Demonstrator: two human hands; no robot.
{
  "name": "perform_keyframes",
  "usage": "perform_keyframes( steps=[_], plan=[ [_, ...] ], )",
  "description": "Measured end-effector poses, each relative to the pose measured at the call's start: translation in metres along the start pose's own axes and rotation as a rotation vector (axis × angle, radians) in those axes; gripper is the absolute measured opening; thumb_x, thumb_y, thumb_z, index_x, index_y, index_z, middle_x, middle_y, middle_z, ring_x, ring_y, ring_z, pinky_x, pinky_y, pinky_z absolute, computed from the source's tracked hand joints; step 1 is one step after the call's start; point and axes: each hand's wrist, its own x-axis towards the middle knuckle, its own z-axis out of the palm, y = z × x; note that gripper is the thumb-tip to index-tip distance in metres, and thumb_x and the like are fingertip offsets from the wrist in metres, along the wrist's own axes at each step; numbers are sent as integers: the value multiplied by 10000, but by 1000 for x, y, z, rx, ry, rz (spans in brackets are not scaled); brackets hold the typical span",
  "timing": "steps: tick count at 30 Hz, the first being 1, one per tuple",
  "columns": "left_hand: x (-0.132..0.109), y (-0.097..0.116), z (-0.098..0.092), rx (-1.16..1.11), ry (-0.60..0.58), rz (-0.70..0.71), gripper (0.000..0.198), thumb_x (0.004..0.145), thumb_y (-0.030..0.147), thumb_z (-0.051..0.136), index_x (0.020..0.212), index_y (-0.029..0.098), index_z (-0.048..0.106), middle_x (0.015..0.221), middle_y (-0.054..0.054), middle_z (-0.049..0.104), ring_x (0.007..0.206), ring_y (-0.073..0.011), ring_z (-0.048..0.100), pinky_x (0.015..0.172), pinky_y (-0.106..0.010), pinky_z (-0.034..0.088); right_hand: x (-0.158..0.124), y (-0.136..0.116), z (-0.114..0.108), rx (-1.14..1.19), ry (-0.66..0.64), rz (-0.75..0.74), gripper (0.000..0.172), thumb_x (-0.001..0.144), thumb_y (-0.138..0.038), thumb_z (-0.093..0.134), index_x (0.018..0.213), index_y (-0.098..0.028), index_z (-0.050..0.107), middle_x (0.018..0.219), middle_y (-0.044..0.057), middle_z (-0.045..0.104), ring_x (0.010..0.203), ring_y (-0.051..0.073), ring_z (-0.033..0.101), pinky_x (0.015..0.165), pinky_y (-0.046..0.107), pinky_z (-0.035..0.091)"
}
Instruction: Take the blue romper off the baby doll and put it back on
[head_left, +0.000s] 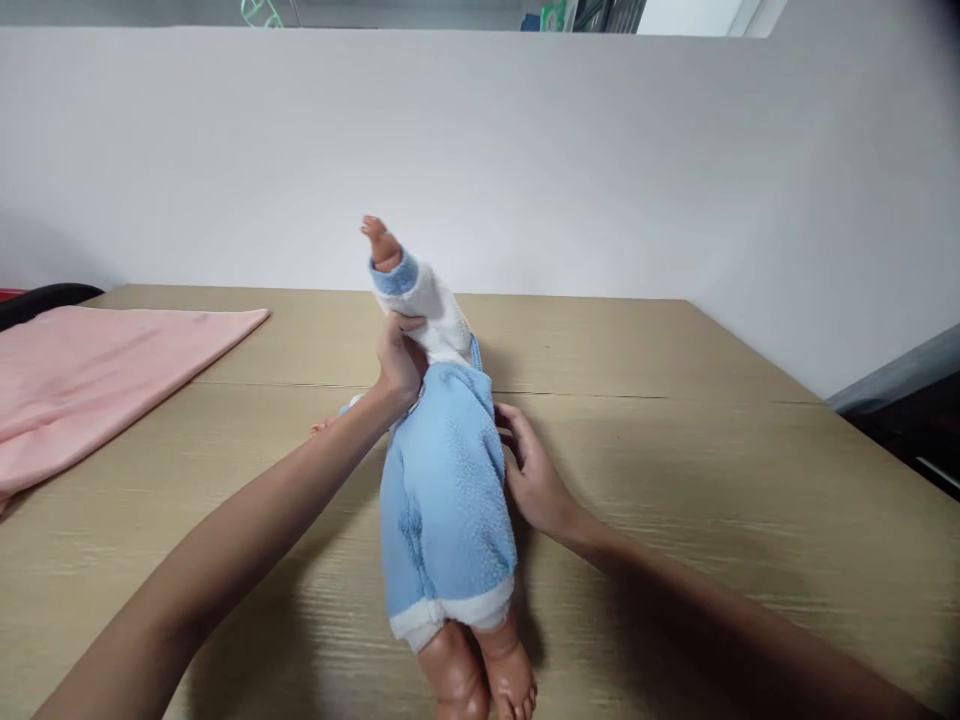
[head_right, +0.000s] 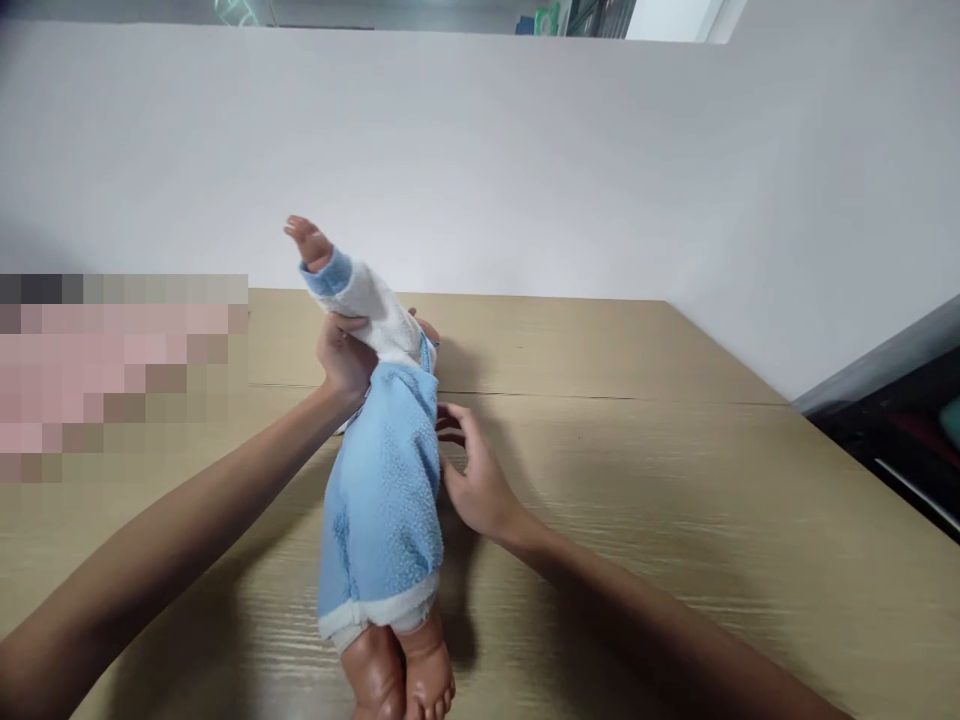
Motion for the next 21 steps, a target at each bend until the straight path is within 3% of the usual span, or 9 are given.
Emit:
perform_keyframes(
  steps=[4,10,13,16,21],
  plan=[
    [2,13,-22,-286,94,-23,262,734,366,510,929,243,633,941,-68,763,1068,-319,760,917,-436,635,26,-3,33,73,61,-47,414,1019,-507,702,1353,-307,561,1279,75,669,1195,262,656,1105,478,553],
    [-6,12,-61,-448,183,76,248,773,239,533,975,211,674,932,-13,786,1004,-234,743,960,-343,607,48,-16,63,57,34,-90,227,944,-406,778,1073,-272,649,1106,38,594,1026,229,603,961,405,533],
    [-15,12,-75,-498,225,-6,252,801,230,566,1014,174,688,963,-44,811,1048,-246,745,995,-339,587,52,-21,68,68,-20,-74,249,907,-424,802,908,-240,634,1103,42,545,1031,222,574,952,386,506],
    [-20,15,-83,-552,226,-53,282,822,202,566,1069,157,694,1075,-62,832,1235,-260,721,1118,-338,539,54,-23,69,117,-44,-69,278,916,-426,785,857,-237,590,1091,37,523,1066,224,566,995,387,485],
    [-21,15,-83,-510,180,-60,308,828,179,564,1084,176,734,1121,-46,844,1337,-270,700,1179,-360,541,68,-24,66,203,121,-142,248,991,-379,714,897,-258,518,1186,45,561,1185,216,586,1058,375,476]
  ],
)
